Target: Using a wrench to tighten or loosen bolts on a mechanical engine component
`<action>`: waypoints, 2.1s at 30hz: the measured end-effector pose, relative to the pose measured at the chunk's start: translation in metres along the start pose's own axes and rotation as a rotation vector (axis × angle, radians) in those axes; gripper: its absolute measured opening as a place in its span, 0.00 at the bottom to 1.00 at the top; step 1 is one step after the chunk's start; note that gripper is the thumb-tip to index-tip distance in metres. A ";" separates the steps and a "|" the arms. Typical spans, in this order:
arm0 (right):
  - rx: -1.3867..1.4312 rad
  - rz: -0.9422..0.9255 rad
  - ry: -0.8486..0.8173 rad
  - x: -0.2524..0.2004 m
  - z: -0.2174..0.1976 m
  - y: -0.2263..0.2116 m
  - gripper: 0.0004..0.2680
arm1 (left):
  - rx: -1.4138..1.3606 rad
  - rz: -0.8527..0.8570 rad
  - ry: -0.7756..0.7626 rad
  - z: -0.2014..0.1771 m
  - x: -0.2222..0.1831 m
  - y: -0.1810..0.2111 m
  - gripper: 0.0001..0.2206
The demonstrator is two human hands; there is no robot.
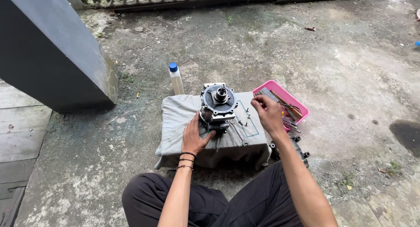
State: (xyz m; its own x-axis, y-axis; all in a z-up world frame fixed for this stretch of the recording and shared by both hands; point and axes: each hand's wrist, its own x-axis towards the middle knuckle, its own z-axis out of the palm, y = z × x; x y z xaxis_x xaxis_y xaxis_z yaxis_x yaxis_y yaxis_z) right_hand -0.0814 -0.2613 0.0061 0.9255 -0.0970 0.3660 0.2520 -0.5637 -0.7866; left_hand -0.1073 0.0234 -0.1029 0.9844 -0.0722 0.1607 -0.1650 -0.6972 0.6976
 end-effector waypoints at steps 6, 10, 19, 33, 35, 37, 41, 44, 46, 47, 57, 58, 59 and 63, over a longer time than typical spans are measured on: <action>-0.077 0.125 -0.016 -0.047 0.008 0.049 0.07 | 0.028 0.010 0.017 0.003 0.001 -0.004 0.49; -0.154 0.178 -0.037 -0.058 0.029 0.071 0.10 | 0.004 0.032 0.046 0.003 -0.001 0.000 0.48; -0.304 0.101 0.098 -0.073 0.055 0.096 0.03 | 0.020 0.028 0.041 0.007 0.001 -0.006 0.49; -0.385 0.048 -0.036 -0.051 0.072 0.138 0.03 | -0.006 0.023 0.047 0.004 0.001 -0.004 0.47; -0.359 0.057 -0.022 -0.055 0.063 0.127 0.05 | -0.009 0.019 0.051 0.008 0.001 -0.004 0.47; -0.330 0.066 -0.017 -0.058 0.058 0.116 0.06 | -0.009 0.007 0.057 0.009 0.001 -0.007 0.47; -0.202 0.063 0.071 -0.058 0.055 0.097 0.13 | -0.014 0.033 0.072 0.012 0.002 -0.012 0.47; -0.402 -0.071 0.065 -0.054 0.067 0.103 0.08 | -0.016 0.040 0.081 0.015 0.002 -0.012 0.47; -0.521 -0.139 0.033 -0.049 0.078 0.107 0.04 | -0.016 0.045 0.091 0.013 0.003 -0.013 0.47; -0.586 -0.119 -0.006 -0.048 0.080 0.108 0.04 | -0.006 0.047 0.091 0.013 0.003 -0.014 0.47; -0.279 0.105 -0.098 -0.026 0.033 0.069 0.03 | -0.024 0.055 0.095 0.009 0.003 -0.009 0.46; -0.282 0.105 -0.101 -0.027 0.026 0.074 0.03 | -0.027 0.052 0.096 0.009 0.001 -0.011 0.46; -0.310 0.116 -0.111 -0.025 0.017 0.079 0.04 | -0.020 0.054 0.102 0.010 0.001 -0.011 0.46; -0.358 0.123 -0.178 -0.025 0.014 0.104 0.03 | -0.011 0.052 0.114 0.010 0.001 -0.010 0.45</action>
State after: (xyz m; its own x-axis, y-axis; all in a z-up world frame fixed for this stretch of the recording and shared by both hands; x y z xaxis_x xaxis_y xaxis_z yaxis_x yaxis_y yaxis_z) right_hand -0.0750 -0.3062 -0.0914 0.9849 -0.0562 0.1636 0.0510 -0.8094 -0.5851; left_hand -0.1039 0.0237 -0.1166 0.9613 -0.0261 0.2744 -0.2168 -0.6866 0.6940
